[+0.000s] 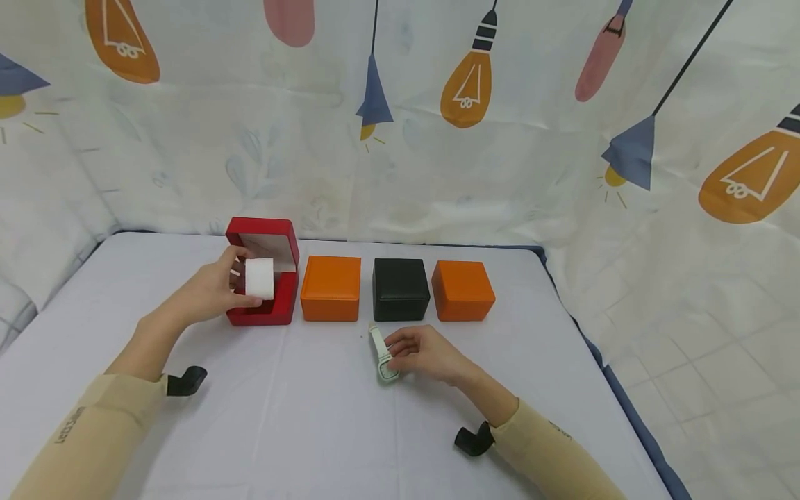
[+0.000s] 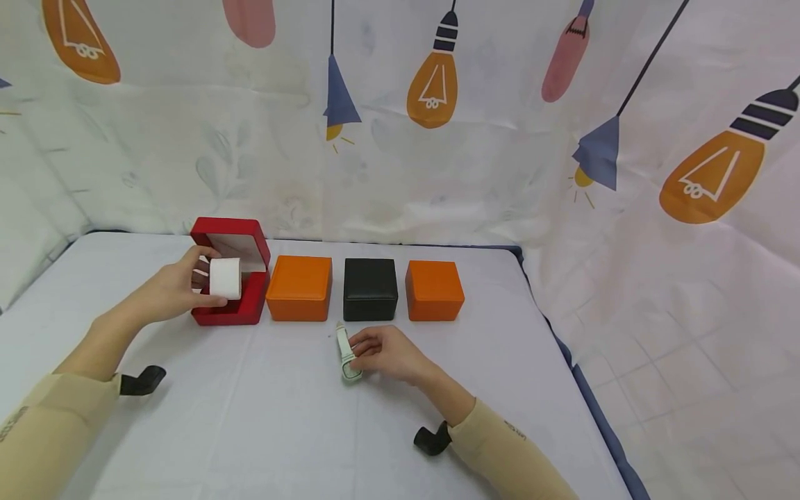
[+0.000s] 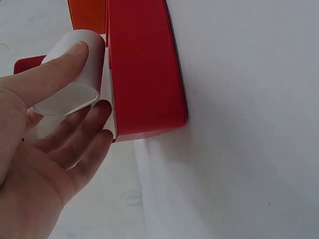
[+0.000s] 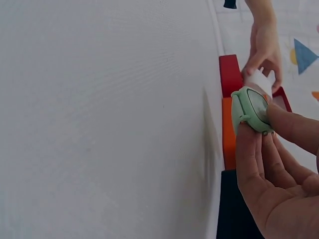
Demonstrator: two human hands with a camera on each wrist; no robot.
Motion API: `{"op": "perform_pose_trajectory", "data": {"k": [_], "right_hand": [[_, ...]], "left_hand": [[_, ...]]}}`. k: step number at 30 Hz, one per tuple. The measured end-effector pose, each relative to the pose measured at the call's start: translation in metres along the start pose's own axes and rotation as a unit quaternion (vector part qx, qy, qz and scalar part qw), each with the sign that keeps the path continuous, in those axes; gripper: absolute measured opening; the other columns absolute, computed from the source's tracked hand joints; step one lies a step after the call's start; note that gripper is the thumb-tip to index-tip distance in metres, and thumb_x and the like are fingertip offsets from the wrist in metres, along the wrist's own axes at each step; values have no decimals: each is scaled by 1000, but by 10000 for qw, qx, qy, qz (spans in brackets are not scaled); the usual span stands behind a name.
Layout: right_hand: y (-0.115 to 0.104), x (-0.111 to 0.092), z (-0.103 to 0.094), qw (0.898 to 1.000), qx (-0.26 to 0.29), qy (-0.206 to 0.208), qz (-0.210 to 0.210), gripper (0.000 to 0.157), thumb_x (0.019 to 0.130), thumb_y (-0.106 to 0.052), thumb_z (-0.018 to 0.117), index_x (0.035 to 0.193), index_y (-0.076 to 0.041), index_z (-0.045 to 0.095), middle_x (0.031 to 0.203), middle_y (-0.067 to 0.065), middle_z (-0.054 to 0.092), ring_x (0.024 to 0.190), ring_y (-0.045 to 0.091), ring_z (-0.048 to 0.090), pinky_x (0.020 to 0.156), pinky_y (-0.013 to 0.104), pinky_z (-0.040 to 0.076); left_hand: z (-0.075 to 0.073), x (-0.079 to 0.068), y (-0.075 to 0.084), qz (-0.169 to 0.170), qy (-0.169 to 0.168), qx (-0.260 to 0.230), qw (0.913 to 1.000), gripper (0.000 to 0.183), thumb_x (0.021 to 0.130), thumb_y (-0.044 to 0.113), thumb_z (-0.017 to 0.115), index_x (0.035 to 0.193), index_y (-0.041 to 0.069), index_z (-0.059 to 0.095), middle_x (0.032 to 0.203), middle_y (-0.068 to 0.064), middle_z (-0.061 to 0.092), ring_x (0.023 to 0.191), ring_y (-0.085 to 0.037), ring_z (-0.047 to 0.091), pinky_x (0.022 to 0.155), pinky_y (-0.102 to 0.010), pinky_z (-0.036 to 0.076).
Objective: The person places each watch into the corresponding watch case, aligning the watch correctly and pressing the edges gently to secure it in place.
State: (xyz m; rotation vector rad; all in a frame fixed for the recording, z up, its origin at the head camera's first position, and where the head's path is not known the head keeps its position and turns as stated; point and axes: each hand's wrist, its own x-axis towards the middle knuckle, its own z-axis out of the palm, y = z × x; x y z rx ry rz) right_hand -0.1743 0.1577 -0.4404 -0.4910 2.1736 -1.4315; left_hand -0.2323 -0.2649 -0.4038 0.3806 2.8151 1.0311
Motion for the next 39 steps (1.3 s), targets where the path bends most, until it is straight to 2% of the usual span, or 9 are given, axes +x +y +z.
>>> {"op": "perform_pose_trajectory", "data": {"k": [7, 15, 17, 24, 29, 39], "right_hand": [[1, 0, -2, 10000, 80, 16, -23, 32, 90, -9, 79, 121, -3, 70, 102, 6, 71, 95, 21, 67, 84, 30, 58], [-1, 0, -4, 10000, 60, 65, -17, 35, 93, -9, 77, 126, -2, 68, 107, 5, 70, 99, 21, 66, 87, 30, 57], [-1, 0, -4, 10000, 62, 71, -8, 36, 93, -9, 76, 127, -3, 68, 109, 5, 70, 100, 21, 66, 88, 30, 57], [-3, -1, -6, 9998, 170, 105, 37, 39, 94, -7, 75, 131, -1, 65, 112, 6, 69, 102, 21, 65, 90, 31, 57], [-4, -2, -8, 9996, 244, 167, 19, 42, 94, -8, 75, 133, -1, 63, 114, 7, 68, 103, 22, 64, 90, 30, 56], [-9, -3, -6, 9985, 471, 273, -93, 43, 94, -6, 74, 135, 0, 62, 115, 8, 66, 103, 23, 63, 90, 29, 56]], "left_hand": [[1, -2, 2, 84, 92, -285, 9995, 86, 88, 22, 84, 148, 2, 26, 130, -25, 49, 115, -45, 54, 89, -56, 57], [3, -6, 6, -122, 229, -669, 9974, 91, 90, 33, 82, 154, 5, 24, 137, -25, 46, 124, -46, 47, 91, -57, 55], [4, -7, 7, -135, 268, -782, 9965, 91, 90, 34, 82, 155, 6, 24, 137, -24, 47, 124, -45, 48, 90, -54, 56], [7, -11, 16, -9, 319, -1217, 9920, 86, 91, 26, 81, 155, 8, 27, 141, -22, 45, 123, -43, 49, 82, -30, 56], [9, -15, 26, 69, 274, -1374, 9901, 84, 92, 25, 81, 155, 10, 29, 142, -22, 44, 125, -44, 49, 82, -27, 57], [23, -23, 43, 424, 192, -1538, 9870, 77, 90, 25, 82, 151, 13, 36, 138, -18, 50, 121, -37, 54, 83, -22, 55]]}}
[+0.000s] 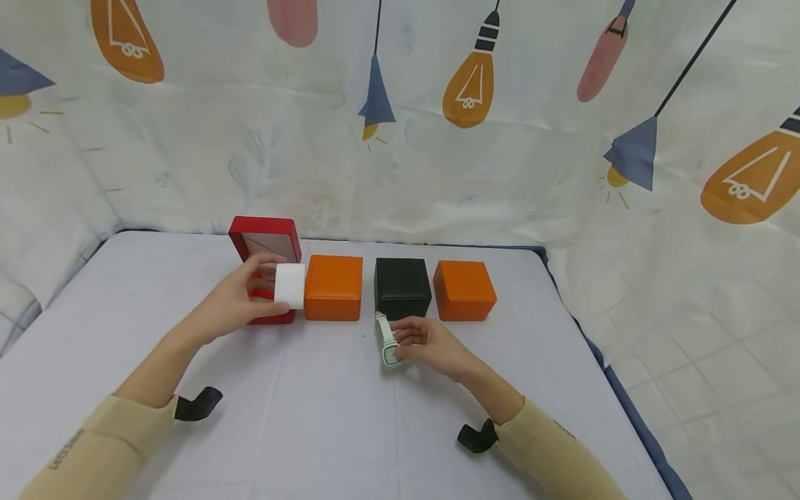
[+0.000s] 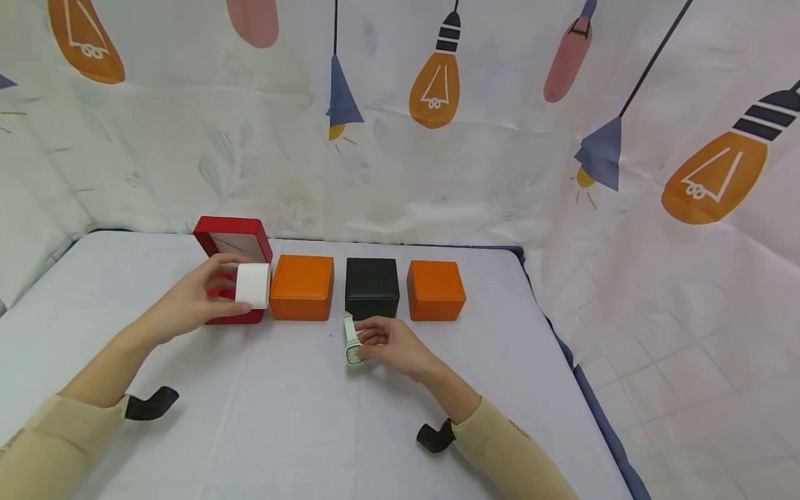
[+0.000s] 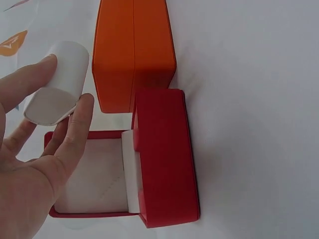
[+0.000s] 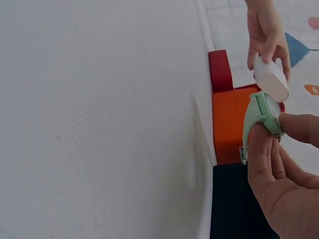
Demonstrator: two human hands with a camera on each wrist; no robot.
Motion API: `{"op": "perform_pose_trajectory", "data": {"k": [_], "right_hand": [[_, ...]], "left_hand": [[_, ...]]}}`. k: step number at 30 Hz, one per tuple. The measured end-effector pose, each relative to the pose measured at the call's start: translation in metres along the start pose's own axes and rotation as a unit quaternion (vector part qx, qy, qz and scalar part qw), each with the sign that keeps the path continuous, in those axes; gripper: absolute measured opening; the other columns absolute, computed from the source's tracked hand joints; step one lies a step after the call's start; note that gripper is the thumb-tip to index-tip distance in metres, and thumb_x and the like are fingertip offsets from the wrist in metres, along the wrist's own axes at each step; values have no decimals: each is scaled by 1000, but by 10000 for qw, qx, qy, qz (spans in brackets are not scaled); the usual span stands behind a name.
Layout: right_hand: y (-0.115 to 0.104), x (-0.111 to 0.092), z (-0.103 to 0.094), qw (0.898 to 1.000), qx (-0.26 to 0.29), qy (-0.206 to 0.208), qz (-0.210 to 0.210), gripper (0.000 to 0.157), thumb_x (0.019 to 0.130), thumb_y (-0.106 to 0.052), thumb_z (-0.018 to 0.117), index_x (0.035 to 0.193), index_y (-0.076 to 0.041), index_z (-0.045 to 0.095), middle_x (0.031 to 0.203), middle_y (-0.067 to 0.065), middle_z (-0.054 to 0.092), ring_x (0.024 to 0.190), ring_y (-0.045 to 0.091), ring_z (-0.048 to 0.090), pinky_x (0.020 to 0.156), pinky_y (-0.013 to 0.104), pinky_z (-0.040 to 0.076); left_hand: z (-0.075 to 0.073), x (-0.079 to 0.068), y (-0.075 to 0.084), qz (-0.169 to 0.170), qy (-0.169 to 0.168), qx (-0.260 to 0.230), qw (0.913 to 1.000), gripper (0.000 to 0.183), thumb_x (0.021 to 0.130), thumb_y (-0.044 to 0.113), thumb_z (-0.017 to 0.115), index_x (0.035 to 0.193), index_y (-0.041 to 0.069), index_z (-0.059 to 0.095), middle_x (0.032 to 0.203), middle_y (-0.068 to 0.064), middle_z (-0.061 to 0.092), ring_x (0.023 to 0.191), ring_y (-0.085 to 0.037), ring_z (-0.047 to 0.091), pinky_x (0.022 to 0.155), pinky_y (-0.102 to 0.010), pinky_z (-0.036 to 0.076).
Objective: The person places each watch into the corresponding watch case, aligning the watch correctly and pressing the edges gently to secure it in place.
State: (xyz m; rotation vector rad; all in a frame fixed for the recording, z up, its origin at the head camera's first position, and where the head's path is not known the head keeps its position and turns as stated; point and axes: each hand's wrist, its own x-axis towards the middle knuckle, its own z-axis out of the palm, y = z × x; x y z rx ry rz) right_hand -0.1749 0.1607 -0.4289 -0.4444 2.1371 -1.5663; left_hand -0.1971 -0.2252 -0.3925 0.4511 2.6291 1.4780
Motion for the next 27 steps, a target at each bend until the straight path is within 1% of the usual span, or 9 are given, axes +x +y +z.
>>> {"op": "perform_pose_trajectory", "data": {"k": [3, 7, 11, 14, 20, 24, 27], "right_hand": [[1, 0, 0, 10000, 45, 4, -9, 43, 94, -8, 74, 135, -1, 62, 115, 9, 66, 104, 23, 63, 91, 29, 56], [2, 0, -1, 9999, 118, 5, -16, 43, 94, -9, 75, 135, -2, 63, 115, 9, 66, 104, 23, 63, 91, 29, 56], [0, 0, -2, 9998, 203, 65, -23, 43, 93, -10, 76, 134, -5, 64, 115, 9, 67, 103, 23, 64, 90, 30, 56], [-2, -1, -2, 9997, 219, 125, -47, 42, 93, -12, 77, 133, -6, 65, 115, 8, 68, 103, 23, 65, 91, 30, 57], [-7, -2, -3, 9993, 313, 210, -69, 42, 93, -14, 77, 133, -7, 65, 116, 9, 69, 105, 25, 65, 91, 31, 56], [-9, -1, -3, 9989, 391, 242, -69, 42, 93, -14, 77, 133, -8, 66, 118, 10, 68, 106, 26, 64, 92, 30, 56], [-10, -1, -4, 9985, 460, 249, -153, 42, 93, -13, 77, 133, -7, 65, 119, 11, 68, 105, 26, 64, 92, 30, 56]], "left_hand": [[5, -1, 2, 46, -21, -44, 10000, 77, 89, 23, 83, 150, 12, 37, 141, -18, 49, 122, -37, 54, 84, -22, 55], [9, -2, 5, 78, -9, -168, 9998, 78, 87, 23, 85, 150, 12, 40, 141, -16, 49, 120, -35, 56, 84, -22, 56], [14, -4, 7, 34, -12, -208, 9998, 80, 86, 26, 86, 151, 13, 41, 140, -15, 51, 119, -34, 57, 84, -23, 55], [18, -4, 7, 20, -14, -302, 9995, 81, 86, 25, 87, 151, 13, 41, 138, -15, 51, 119, -34, 57, 85, -23, 55], [30, -1, 10, 35, 1, -646, 9979, 80, 84, 21, 88, 148, 11, 41, 136, -17, 50, 117, -36, 57, 86, -25, 58], [39, 0, 12, 89, 47, -668, 9977, 78, 84, 20, 88, 147, 11, 42, 135, -16, 50, 114, -36, 58, 86, -25, 57], [46, -1, 13, 163, 33, -672, 9976, 77, 84, 18, 87, 146, 10, 44, 135, -16, 51, 113, -35, 58, 86, -25, 57]]}}
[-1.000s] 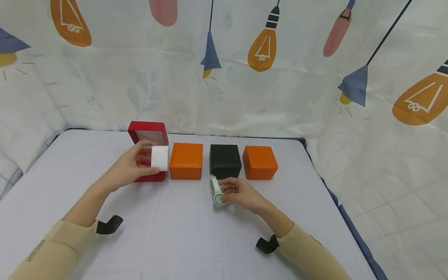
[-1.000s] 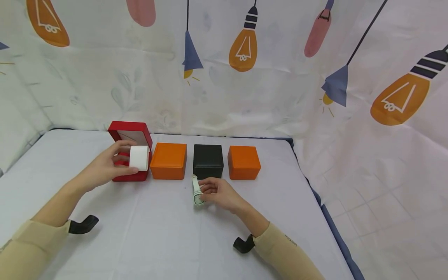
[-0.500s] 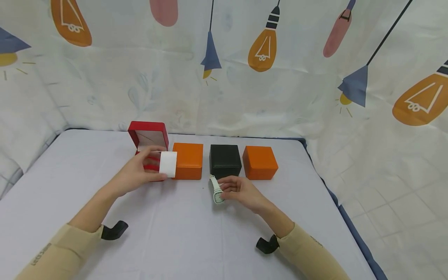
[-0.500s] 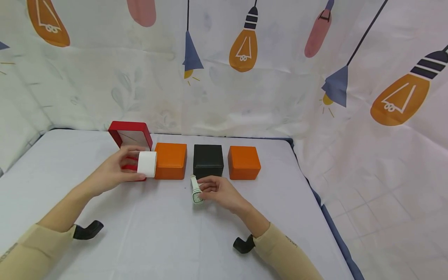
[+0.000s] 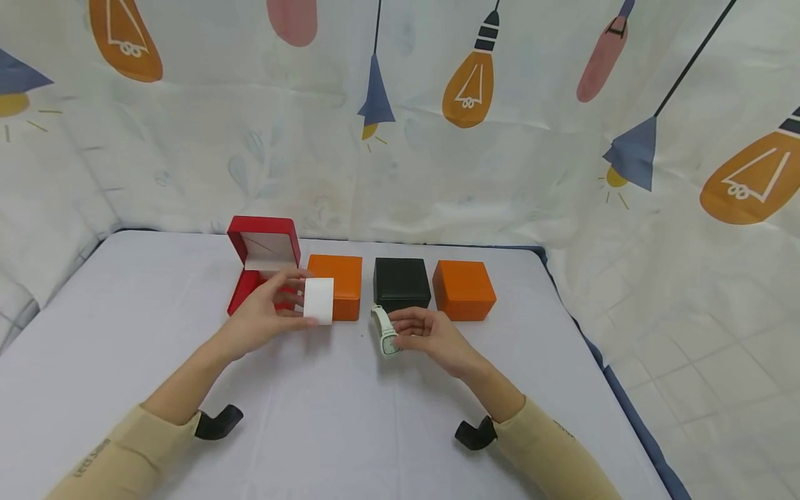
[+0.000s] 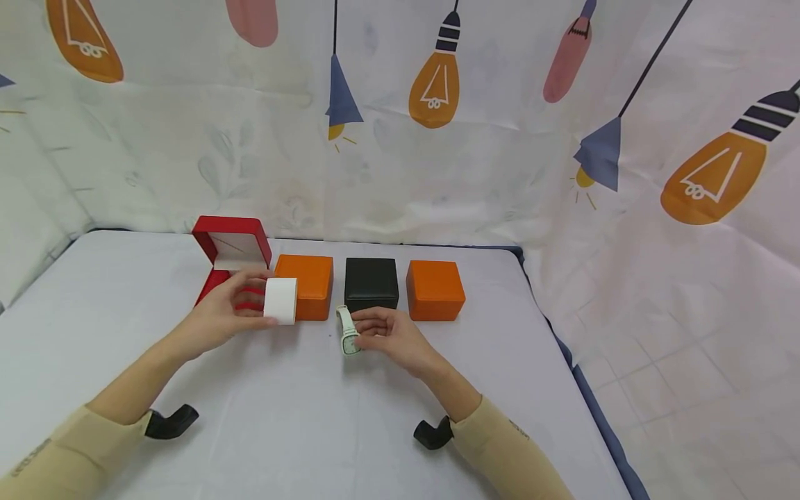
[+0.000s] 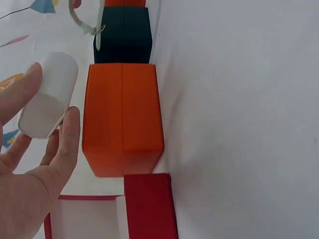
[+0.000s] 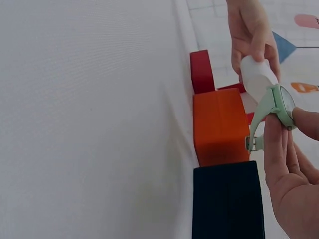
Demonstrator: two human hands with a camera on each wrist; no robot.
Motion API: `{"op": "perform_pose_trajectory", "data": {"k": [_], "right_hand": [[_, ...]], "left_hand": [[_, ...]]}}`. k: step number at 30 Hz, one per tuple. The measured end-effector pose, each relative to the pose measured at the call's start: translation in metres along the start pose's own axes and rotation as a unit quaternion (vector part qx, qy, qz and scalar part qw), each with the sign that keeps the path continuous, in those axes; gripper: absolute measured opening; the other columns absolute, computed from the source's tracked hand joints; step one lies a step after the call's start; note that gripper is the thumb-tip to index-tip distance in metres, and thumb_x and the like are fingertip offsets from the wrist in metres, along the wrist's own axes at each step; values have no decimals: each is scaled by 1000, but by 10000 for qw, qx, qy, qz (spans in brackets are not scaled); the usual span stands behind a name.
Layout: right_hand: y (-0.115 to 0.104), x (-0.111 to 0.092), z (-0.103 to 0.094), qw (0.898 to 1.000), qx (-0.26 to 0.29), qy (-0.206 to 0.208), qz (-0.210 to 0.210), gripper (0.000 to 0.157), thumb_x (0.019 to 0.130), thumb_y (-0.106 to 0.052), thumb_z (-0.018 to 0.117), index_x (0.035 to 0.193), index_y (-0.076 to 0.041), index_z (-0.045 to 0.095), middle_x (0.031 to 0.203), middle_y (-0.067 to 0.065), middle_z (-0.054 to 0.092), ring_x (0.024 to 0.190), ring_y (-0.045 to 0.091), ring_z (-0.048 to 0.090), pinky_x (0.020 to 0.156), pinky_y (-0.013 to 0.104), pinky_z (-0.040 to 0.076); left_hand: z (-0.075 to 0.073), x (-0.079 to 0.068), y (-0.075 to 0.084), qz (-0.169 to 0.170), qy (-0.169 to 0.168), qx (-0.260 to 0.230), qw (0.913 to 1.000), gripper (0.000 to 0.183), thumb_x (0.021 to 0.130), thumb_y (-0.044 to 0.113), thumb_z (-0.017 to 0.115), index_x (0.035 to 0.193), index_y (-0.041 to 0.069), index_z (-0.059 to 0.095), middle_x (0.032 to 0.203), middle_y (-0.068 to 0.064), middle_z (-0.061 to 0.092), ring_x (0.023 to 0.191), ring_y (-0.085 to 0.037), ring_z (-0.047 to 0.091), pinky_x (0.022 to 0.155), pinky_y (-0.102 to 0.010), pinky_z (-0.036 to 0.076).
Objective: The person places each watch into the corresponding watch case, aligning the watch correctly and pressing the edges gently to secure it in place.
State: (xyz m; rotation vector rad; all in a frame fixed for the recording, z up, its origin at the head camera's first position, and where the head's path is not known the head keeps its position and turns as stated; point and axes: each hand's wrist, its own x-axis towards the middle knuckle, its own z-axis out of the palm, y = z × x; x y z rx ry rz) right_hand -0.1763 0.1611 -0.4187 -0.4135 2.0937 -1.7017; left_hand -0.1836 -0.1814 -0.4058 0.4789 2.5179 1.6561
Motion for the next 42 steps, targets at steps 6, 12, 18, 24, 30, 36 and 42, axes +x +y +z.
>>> {"op": "perform_pose_trajectory", "data": {"k": [6, 12, 18, 24, 30, 36, 42], "right_hand": [[-2, 1, 0, 9999, 119, 47, -107, 43, 93, -11, 77, 134, -6, 64, 119, 11, 68, 105, 25, 65, 92, 31, 56], [-3, 2, 0, 9996, 202, 42, -172, 44, 94, -11, 75, 136, -5, 62, 120, 11, 67, 105, 25, 65, 93, 31, 56], [-7, 1, 3, 9992, 319, 32, -257, 44, 95, -6, 74, 136, -1, 61, 121, 13, 66, 104, 25, 64, 92, 31, 56], [-8, 3, 5, 9992, 306, 55, -268, 43, 95, -6, 74, 136, 1, 61, 119, 13, 67, 103, 25, 64, 91, 30, 56], [-8, 4, 6, 9988, 335, 5, -349, 44, 94, -5, 74, 136, 0, 62, 119, 13, 67, 103, 24, 65, 90, 31, 57], [-6, 5, 7, 9988, 307, -17, -386, 43, 94, -6, 74, 135, -1, 62, 118, 12, 68, 102, 24, 65, 91, 32, 57], [-5, 6, 8, 9988, 166, -18, -466, 42, 94, -5, 74, 135, -1, 62, 115, 13, 68, 101, 24, 65, 90, 32, 57]], "left_hand": [[12, 1, -1, 80, -159, -145, 9997, 74, 84, 15, 87, 145, 10, 46, 135, -16, 52, 116, -36, 57, 86, -29, 58], [25, 2, -2, 88, -279, -329, 9990, 75, 82, 12, 88, 144, 11, 46, 134, -15, 53, 116, -36, 57, 86, -31, 59], [36, 2, -1, 122, -439, -298, 9985, 73, 83, 14, 88, 144, 13, 48, 131, -14, 56, 116, -34, 57, 86, -31, 59], [47, 4, 1, 208, -662, -372, 9969, 73, 82, 14, 89, 143, 16, 49, 125, -11, 59, 114, -33, 59, 87, -33, 59], [54, 5, 1, 242, -791, -336, 9960, 75, 81, 15, 89, 144, 16, 49, 125, -9, 60, 115, -32, 58, 87, -33, 59], [60, 6, 1, 342, -778, -221, 9961, 74, 81, 14, 89, 143, 13, 49, 124, -10, 60, 114, -32, 59, 86, -36, 60], [64, 5, 3, 414, -776, -225, 9959, 75, 81, 14, 90, 143, 12, 49, 123, -10, 61, 113, -32, 59, 86, -37, 60]]}}
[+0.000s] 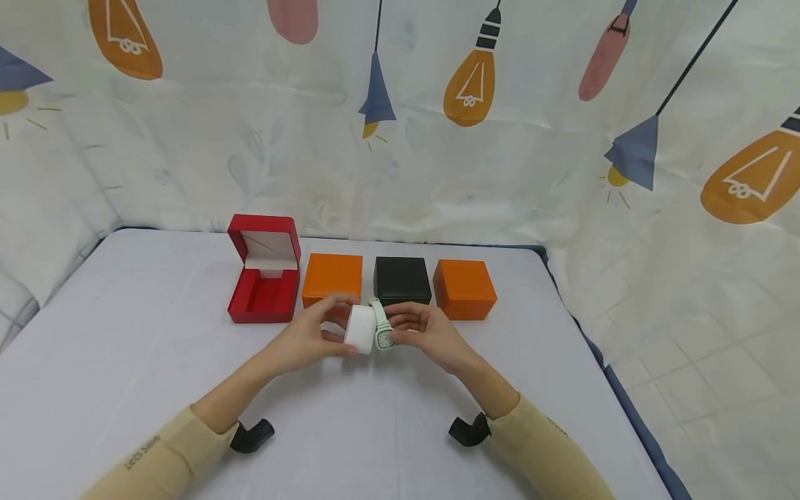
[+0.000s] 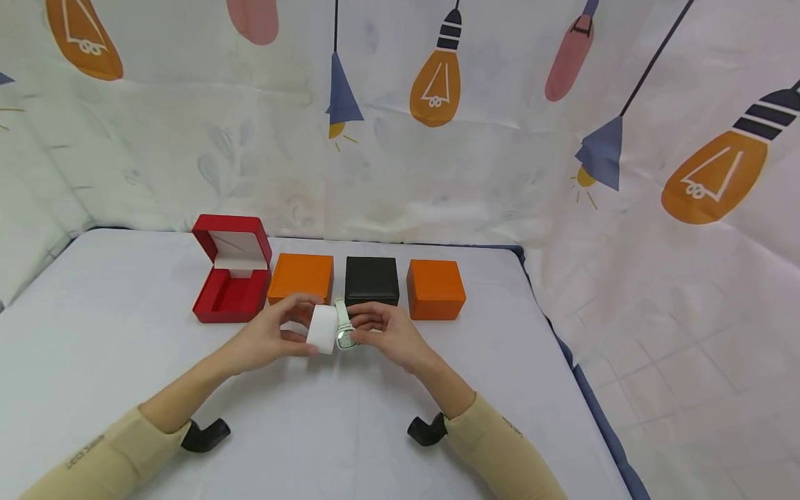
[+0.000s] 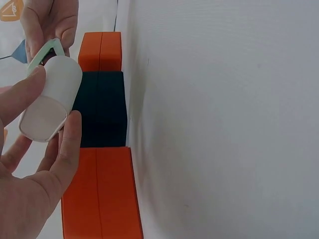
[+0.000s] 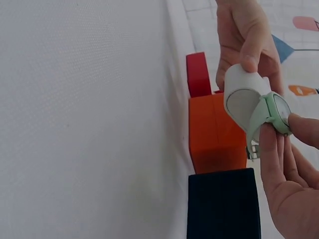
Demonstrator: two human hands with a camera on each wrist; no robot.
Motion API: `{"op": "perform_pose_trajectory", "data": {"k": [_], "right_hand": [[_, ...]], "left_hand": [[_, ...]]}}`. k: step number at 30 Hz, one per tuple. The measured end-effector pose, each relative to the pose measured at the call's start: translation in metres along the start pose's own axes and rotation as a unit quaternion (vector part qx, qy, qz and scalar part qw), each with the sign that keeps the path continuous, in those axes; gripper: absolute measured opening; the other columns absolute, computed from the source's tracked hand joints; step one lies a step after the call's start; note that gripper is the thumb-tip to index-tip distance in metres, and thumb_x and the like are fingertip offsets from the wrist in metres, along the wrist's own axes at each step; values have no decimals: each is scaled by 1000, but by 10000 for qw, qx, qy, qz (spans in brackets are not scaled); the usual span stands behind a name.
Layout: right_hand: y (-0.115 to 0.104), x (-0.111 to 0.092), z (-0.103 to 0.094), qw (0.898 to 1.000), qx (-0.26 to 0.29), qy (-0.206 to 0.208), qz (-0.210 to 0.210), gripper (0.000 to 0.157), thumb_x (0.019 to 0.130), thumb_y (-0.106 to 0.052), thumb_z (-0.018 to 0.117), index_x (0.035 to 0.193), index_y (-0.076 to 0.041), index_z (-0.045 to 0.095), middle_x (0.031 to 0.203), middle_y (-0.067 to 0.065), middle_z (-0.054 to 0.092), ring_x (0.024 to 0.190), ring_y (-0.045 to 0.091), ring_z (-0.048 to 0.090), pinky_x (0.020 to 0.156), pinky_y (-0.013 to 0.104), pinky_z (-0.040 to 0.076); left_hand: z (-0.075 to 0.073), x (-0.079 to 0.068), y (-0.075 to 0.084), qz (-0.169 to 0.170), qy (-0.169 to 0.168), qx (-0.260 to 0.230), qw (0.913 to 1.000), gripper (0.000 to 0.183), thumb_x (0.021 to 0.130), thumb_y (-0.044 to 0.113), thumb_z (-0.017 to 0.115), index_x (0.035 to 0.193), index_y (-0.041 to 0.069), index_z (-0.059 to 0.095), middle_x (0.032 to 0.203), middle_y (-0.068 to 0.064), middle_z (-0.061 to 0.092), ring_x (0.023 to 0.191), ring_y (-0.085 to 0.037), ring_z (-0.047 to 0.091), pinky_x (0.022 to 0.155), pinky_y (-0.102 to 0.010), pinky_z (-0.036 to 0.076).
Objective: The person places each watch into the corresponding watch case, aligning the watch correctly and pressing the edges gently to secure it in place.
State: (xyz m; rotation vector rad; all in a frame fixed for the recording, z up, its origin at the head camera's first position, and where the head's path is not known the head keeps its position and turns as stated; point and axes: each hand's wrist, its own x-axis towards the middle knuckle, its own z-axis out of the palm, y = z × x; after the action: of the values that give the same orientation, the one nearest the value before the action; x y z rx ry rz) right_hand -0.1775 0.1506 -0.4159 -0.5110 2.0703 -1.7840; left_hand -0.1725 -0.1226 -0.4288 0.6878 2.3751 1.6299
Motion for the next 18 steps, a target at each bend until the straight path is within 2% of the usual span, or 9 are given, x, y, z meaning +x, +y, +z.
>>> {"op": "perform_pose_trajectory", "data": {"k": [10, 18], "right_hand": [[3, -1, 3, 9989, -394, -52, -253, 40, 95, -5, 73, 134, -3, 63, 112, 11, 68, 100, 24, 64, 87, 31, 58], [4, 0, 6, 9961, -694, -4, -554, 40, 97, -6, 71, 136, -5, 64, 112, 8, 68, 103, 23, 64, 91, 31, 57]], "left_hand": [[6, 1, -3, 16, -41, -60, 10000, 73, 81, 14, 90, 141, 10, 49, 125, -11, 59, 111, -31, 59, 85, -32, 60], [8, 1, -2, -166, 35, 19, 9999, 73, 81, 18, 90, 141, 13, 48, 127, -10, 59, 111, -29, 59, 85, -30, 59]]}}
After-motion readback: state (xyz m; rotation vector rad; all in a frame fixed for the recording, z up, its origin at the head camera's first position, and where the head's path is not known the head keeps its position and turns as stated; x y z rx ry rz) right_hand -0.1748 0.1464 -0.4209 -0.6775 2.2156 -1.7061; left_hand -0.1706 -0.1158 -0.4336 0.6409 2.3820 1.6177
